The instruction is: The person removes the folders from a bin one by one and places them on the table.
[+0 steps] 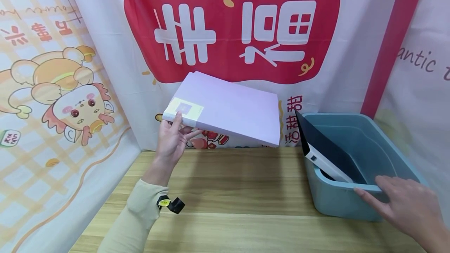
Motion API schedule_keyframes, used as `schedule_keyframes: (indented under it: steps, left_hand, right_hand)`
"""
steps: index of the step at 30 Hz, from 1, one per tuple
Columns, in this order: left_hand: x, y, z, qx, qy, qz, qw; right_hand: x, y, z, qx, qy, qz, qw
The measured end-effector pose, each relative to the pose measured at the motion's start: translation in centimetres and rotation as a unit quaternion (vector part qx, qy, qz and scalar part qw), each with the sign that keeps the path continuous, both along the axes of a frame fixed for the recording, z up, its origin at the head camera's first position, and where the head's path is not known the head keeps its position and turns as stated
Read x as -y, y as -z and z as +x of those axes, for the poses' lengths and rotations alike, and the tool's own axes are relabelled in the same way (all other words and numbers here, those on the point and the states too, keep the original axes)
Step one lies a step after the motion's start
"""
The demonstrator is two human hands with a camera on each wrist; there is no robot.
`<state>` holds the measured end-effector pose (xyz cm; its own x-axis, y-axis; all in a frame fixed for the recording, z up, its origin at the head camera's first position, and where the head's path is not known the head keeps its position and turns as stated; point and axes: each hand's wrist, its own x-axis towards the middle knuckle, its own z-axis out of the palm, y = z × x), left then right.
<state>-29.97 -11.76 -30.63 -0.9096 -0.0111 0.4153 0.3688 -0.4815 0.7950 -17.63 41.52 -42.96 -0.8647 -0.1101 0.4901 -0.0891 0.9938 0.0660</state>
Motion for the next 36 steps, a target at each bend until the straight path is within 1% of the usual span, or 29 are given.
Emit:
schedule_keyframes:
  steps: [4, 7, 10, 15, 22, 29, 36]
  left_hand:
    - [0.6, 0.4, -0.1, 0.012, -0.001, 0.011, 0.9999]
    - [0.8, 0.7, -0.2, 0.021, 0.002, 0.011, 0.9997]
    - [1.0, 1.2, -0.3, 0.029, 0.003, -0.003, 0.9996]
    - [1.0, 2.2, -0.4, 0.042, 0.003, -0.011, 0.9990]
    - [0.8, 3.5, -0.6, 0.050, 0.006, -0.023, 0.9985]
    - [0.7, 4.4, -0.8, 0.057, 0.005, -0.029, 0.9979]
    - [1.1, 5.3, -1.1, 0.066, 0.005, -0.033, 0.9973]
  right_hand:
    - [0.1, 0.0, 0.0, -0.003, -0.003, -0.003, 1.0000]
    - [0.1, 0.0, 0.0, -0.004, -0.001, -0.003, 1.0000]
    - [0.0, 0.0, 0.0, 0.004, 0.002, -0.002, 1.0000]
    - [0.0, -0.2, -0.2, 0.015, 0.010, 0.004, 0.9998]
    - [0.0, -0.1, -0.2, 0.012, 0.010, 0.006, 0.9999]
    - [0.1, 0.0, -0.2, 0.012, 0.012, 0.008, 0.9998]
    - [0.2, 0.1, -0.2, -0.002, 0.009, 0.010, 0.9999]
